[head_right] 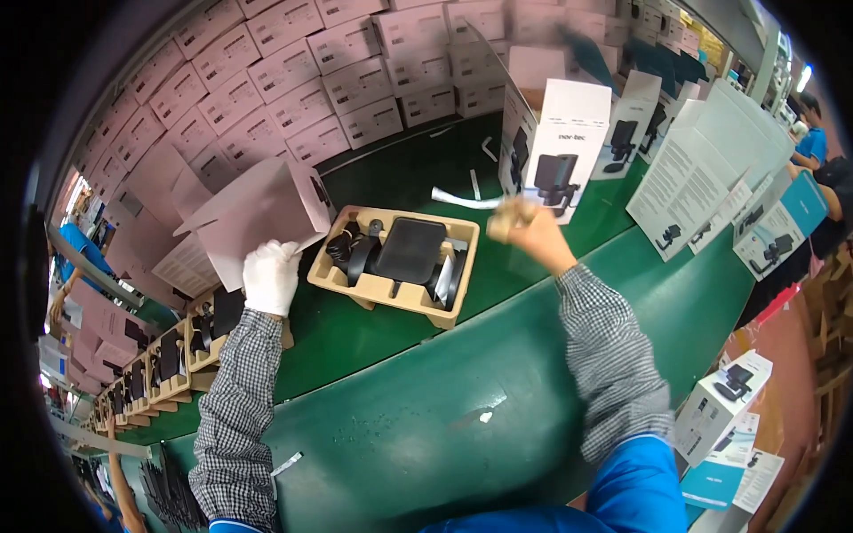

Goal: The person packages electronic devices and accessories into retail packaging boxes by hand, placing protective foam, manuals, and component trays inside.

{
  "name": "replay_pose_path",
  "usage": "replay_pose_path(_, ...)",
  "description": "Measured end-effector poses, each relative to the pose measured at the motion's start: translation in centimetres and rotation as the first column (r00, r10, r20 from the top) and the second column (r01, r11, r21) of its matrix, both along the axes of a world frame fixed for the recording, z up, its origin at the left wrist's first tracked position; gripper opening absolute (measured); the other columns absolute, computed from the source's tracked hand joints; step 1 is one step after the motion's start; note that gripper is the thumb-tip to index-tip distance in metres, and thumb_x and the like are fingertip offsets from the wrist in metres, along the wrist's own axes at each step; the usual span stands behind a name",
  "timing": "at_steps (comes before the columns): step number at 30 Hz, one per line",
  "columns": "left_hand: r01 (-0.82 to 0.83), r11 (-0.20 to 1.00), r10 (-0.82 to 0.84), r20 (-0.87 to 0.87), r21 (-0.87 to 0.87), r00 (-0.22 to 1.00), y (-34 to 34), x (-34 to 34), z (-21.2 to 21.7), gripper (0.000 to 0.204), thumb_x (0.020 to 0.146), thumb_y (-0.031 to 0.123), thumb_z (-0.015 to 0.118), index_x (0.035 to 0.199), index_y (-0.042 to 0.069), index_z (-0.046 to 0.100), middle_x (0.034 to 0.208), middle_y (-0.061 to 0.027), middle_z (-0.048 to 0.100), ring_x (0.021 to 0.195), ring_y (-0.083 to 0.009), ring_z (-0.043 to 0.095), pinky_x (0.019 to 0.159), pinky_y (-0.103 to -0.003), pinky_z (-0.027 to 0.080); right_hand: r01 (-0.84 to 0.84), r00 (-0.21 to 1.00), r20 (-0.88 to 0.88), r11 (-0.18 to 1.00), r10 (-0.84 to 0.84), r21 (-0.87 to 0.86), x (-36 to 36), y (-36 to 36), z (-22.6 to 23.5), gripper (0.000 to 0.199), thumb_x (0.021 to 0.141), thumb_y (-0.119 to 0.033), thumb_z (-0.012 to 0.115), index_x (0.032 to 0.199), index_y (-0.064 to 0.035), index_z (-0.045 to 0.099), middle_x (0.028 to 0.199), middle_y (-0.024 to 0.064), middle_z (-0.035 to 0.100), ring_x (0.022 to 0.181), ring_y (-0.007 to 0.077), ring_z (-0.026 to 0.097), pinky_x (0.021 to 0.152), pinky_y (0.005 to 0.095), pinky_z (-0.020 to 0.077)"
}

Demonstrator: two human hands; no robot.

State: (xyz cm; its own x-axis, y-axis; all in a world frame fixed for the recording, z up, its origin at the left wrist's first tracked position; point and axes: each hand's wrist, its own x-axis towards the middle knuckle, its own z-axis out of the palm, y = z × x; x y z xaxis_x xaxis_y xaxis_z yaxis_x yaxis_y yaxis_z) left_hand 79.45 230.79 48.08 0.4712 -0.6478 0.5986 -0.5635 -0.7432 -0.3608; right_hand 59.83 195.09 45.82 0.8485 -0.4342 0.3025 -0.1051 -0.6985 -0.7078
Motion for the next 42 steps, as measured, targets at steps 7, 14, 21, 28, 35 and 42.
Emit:
replay_pose_path(7, -0.019, 0.999, 0.021, -0.067, 0.031, 0.998, -0.1, 0.8, -1.9, 0.011, 0.073, 0.018, 0.061, 0.081, 0.012, 0.065, 0.068, -0.0057, 0.055, 0.062, -0.0243, 0.054, 0.059, -0.035, 0.045, 0.347, 0.907, -0.248, 0.938, -0.341, -0.021, -4.9, -2.4, -1.9, 0.034, 0.080, -0.036, 0.060, 0.095, -0.0055, 0.064, 0.067, 0.0028, 0.060, 0.059, 0.0153, 0.054, 0.060, 0.0275, 0.0439)
replay_pose_path(14, -0.035, 0.999, 0.035, -0.098, 0.009, 0.995, -0.4, -0.5, -2.1, 0.010, 0.073, 0.018, 0.061, 0.081, 0.012, 0.065, 0.068, -0.0050, 0.055, 0.061, -0.0235, 0.054, 0.059, -0.034, 0.045, 0.036, 0.996, 0.063, 0.943, -0.060, 0.331, 1.5, 1.6, -1.2, 0.036, 0.093, -0.031, 0.043, 0.095, -0.0008, 0.064, 0.069, 0.0038, 0.061, 0.060, 0.0117, 0.052, 0.059, 0.0222, 0.0411)
replay_pose_path(21, 0.029, 0.995, -0.037, -0.085, -0.091, 0.996, 0.5, -0.3, -1.7, 0.008, 0.071, 0.018, 0.062, 0.071, 0.010, 0.059, 0.063, -0.0053, 0.053, 0.055, -0.0238, 0.051, 0.057, -0.035, 0.043, -0.262, 0.956, 0.279, 0.168, -0.086, 0.950, 7.3, 5.5, -6.5, 0.045, 0.090, -0.046, 0.045, 0.089, -0.0031, 0.060, 0.079, 0.0069, 0.060, 0.066, 0.0120, 0.052, 0.061, 0.0232, 0.0416)
replay_pose_path(28, -0.059, 0.997, 0.063, -0.082, 0.050, 0.995, 2.6, 0.4, -0.3, 0.011, 0.073, 0.018, 0.061, 0.083, 0.012, 0.062, 0.065, -0.0048, 0.055, 0.059, -0.0234, 0.053, 0.057, -0.034, 0.044, -0.088, 0.938, 0.228, 0.458, -0.260, 0.885, 7.1, 8.0, -3.9, 0.057, 0.085, -0.059, 0.043, 0.070, -0.0061, 0.059, 0.065, 0.0034, 0.057, 0.057, 0.0128, 0.051, 0.059, 0.0219, 0.0410)
replay_pose_path(35, 0.060, 0.997, -0.058, -0.052, 0.050, 0.997, 9.1, -5.8, 4.1, 0.009, 0.075, 0.016, 0.058, 0.082, 0.011, 0.059, 0.063, -0.0043, 0.054, 0.057, -0.0245, 0.054, 0.056, -0.035, 0.043, -0.149, 0.882, 0.241, 0.246, -0.404, 0.958, -6.6, 9.8, 4.3, 0.053, 0.082, -0.062, 0.047, 0.083, -0.0095, 0.056, 0.072, 0.0037, 0.056, 0.058, 0.0141, 0.054, 0.054, 0.0257, 0.0439)
replay_pose_path(42, 0.061, 0.937, -0.006, -0.161, 0.343, 0.987, 9.7, -25.6, -0.5, 0.035, 0.087, 0.027, 0.044, 0.118, 0.013, 0.039, 0.109, -0.0077, 0.043, 0.095, -0.0266, 0.045, 0.082, -0.041, 0.038, 0.138, 0.704, 0.134, 0.319, -0.698, 0.938, -25.5, 15.5, 11.0, 0.048, 0.086, -0.054, 0.046, 0.080, -0.0082, 0.059, 0.068, 0.0038, 0.060, 0.053, 0.0143, 0.054, 0.049, 0.0241, 0.0448)
